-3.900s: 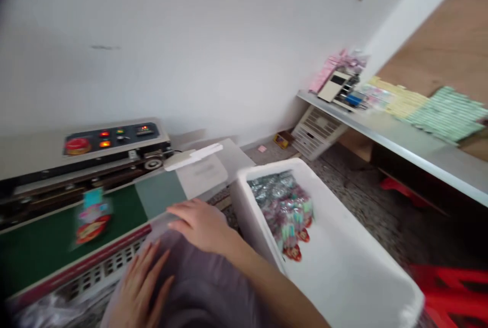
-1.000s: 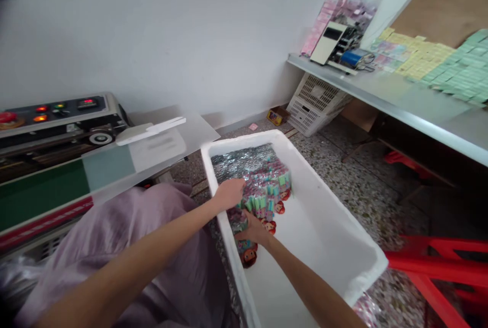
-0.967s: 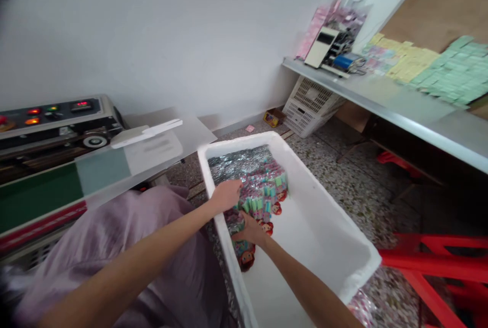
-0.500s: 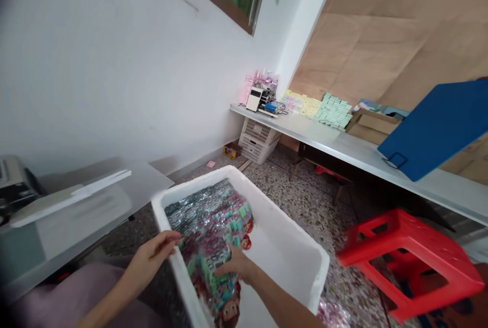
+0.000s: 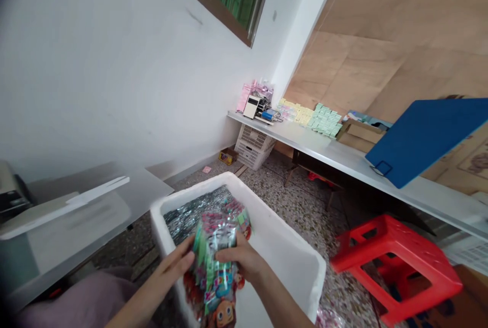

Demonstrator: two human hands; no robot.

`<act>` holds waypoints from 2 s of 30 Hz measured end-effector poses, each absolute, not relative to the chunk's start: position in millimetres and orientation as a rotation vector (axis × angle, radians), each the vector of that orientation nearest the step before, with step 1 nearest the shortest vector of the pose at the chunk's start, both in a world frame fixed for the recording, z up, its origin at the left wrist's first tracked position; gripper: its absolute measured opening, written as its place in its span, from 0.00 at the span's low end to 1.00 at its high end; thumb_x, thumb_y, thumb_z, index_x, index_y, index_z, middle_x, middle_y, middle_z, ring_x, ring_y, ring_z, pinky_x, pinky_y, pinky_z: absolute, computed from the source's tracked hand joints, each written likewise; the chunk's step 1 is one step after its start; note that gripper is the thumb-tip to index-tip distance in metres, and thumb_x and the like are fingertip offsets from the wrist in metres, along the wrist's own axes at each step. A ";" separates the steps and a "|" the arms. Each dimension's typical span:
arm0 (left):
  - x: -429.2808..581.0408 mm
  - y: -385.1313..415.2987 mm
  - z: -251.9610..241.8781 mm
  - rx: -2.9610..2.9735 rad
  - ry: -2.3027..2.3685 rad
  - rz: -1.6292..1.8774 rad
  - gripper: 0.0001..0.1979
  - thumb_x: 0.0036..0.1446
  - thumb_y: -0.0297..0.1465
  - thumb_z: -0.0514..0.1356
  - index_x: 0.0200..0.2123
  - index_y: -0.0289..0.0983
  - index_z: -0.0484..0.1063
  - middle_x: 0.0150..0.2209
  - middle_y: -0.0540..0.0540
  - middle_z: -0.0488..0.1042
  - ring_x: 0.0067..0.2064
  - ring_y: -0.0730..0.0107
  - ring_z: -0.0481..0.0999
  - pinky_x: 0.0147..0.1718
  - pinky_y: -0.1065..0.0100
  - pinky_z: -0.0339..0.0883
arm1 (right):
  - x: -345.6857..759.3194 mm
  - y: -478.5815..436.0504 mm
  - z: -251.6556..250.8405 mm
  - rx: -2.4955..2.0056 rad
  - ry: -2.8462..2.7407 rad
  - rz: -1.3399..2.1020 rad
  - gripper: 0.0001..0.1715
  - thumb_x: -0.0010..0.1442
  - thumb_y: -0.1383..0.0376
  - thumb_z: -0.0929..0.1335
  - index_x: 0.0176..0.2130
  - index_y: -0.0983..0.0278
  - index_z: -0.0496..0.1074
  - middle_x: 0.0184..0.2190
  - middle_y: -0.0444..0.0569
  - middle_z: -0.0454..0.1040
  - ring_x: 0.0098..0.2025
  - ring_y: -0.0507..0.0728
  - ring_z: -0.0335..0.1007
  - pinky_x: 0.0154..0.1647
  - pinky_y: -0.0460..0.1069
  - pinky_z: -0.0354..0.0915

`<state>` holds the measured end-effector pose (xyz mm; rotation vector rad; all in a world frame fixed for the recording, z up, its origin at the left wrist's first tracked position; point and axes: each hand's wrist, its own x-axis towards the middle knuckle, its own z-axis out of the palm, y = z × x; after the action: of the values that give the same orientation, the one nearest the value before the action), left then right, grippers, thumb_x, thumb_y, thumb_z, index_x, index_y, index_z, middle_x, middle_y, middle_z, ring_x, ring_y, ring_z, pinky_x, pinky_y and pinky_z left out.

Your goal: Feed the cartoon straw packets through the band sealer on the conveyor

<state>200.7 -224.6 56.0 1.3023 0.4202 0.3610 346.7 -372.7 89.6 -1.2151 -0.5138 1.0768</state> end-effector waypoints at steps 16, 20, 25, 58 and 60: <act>93.9 -116.7 55.2 1.561 0.856 0.698 0.43 0.34 0.46 0.73 0.53 0.38 0.64 0.47 0.42 0.80 0.49 0.45 0.79 0.49 0.51 0.74 | 234.9 -181.3 110.2 -1.142 -0.695 1.200 0.50 0.27 0.65 0.85 0.51 0.60 0.74 0.43 0.44 0.81 0.47 0.61 0.76 0.54 0.57 0.68; 51.7 -99.6 60.0 1.354 0.817 0.690 0.41 0.34 0.40 0.74 0.53 0.38 0.66 0.45 0.43 0.80 0.47 0.50 0.80 0.46 0.56 0.75 | 220.1 -158.9 100.7 -1.127 -0.892 1.415 0.54 0.31 0.66 0.84 0.56 0.58 0.69 0.48 0.45 0.79 0.54 0.63 0.73 0.58 0.59 0.65; 23.1 -79.1 60.3 1.291 0.744 0.781 0.38 0.36 0.30 0.73 0.54 0.36 0.67 0.48 0.44 0.79 0.48 0.55 0.77 0.48 0.61 0.72 | 210.2 -123.0 78.7 -1.077 -1.018 1.472 0.46 0.37 0.65 0.82 0.56 0.59 0.71 0.53 0.47 0.77 0.57 0.64 0.71 0.63 0.60 0.63; 87.2 26.0 55.3 1.382 0.786 0.547 0.35 0.38 0.53 0.73 0.44 0.35 0.79 0.43 0.40 0.83 0.48 0.45 0.81 0.52 0.51 0.73 | 271.2 -29.0 76.9 -1.393 -1.075 1.211 0.38 0.31 0.52 0.83 0.42 0.63 0.79 0.38 0.46 0.81 0.43 0.61 0.77 0.53 0.58 0.71; 87.2 29.8 52.8 1.452 0.779 0.507 0.33 0.38 0.53 0.73 0.42 0.36 0.79 0.43 0.41 0.84 0.47 0.45 0.81 0.50 0.52 0.74 | 271.2 -33.3 71.5 -1.387 -1.031 1.239 0.41 0.29 0.52 0.84 0.43 0.63 0.79 0.38 0.46 0.81 0.43 0.61 0.77 0.53 0.58 0.71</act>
<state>87.2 29.8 52.8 1.4522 0.7795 0.5066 271.2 -33.3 71.5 -1.3868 -1.0310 1.2385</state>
